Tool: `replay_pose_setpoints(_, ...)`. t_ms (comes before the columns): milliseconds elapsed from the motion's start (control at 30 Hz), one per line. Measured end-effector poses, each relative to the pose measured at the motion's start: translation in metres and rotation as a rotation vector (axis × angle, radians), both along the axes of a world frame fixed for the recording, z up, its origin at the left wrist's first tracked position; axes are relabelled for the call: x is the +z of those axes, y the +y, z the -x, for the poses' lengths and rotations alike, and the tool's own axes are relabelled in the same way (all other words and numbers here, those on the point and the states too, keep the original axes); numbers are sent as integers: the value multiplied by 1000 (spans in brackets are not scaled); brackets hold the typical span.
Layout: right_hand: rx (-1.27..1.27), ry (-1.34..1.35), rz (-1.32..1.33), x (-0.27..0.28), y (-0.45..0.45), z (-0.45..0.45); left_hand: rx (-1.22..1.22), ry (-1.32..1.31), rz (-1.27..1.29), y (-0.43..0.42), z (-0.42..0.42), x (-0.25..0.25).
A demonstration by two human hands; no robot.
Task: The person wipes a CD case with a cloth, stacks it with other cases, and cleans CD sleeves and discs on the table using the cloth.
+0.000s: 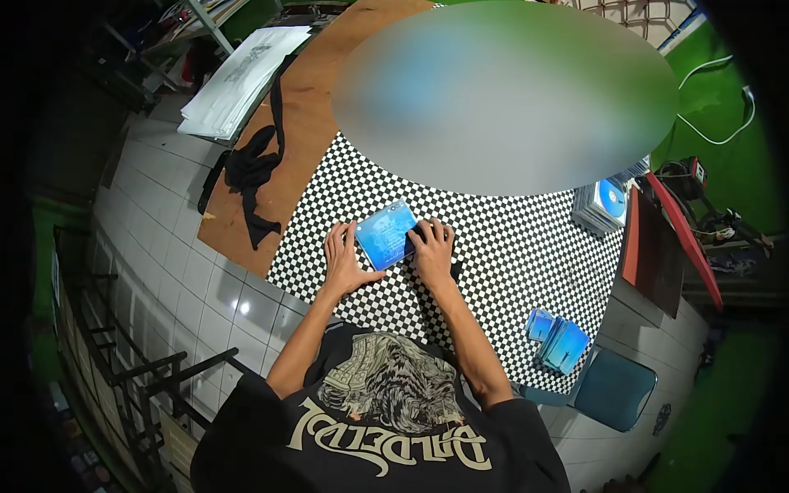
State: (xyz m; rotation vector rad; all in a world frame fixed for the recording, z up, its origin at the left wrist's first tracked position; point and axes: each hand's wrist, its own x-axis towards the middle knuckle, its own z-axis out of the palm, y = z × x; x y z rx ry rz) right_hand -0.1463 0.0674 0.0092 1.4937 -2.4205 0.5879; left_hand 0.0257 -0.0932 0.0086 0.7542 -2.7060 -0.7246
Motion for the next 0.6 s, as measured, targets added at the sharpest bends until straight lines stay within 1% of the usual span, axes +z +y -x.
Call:
replay_pose_setpoints(200, 0, -21, -2, -10, 7, -3, 19, -3, 9, 2, -1, 4)
replay_pose_setpoints(300, 23, -66, 2, -3, 20, -5, 3, -25, 19, -3, 0, 2)
replay_pose_setpoints(433, -23, -77, 44, -6, -18, 21, -24, -34, 23, -6, -2, -1)
replay_pose_setpoints(567, -9, -80, 76, -15, -44, 24, -20, -13, 35, -4, 0, -1)
replay_pose_setpoints(600, -8, -78, 76, -14, -38, 22, -13, -4, 40, -5, 1, -1)
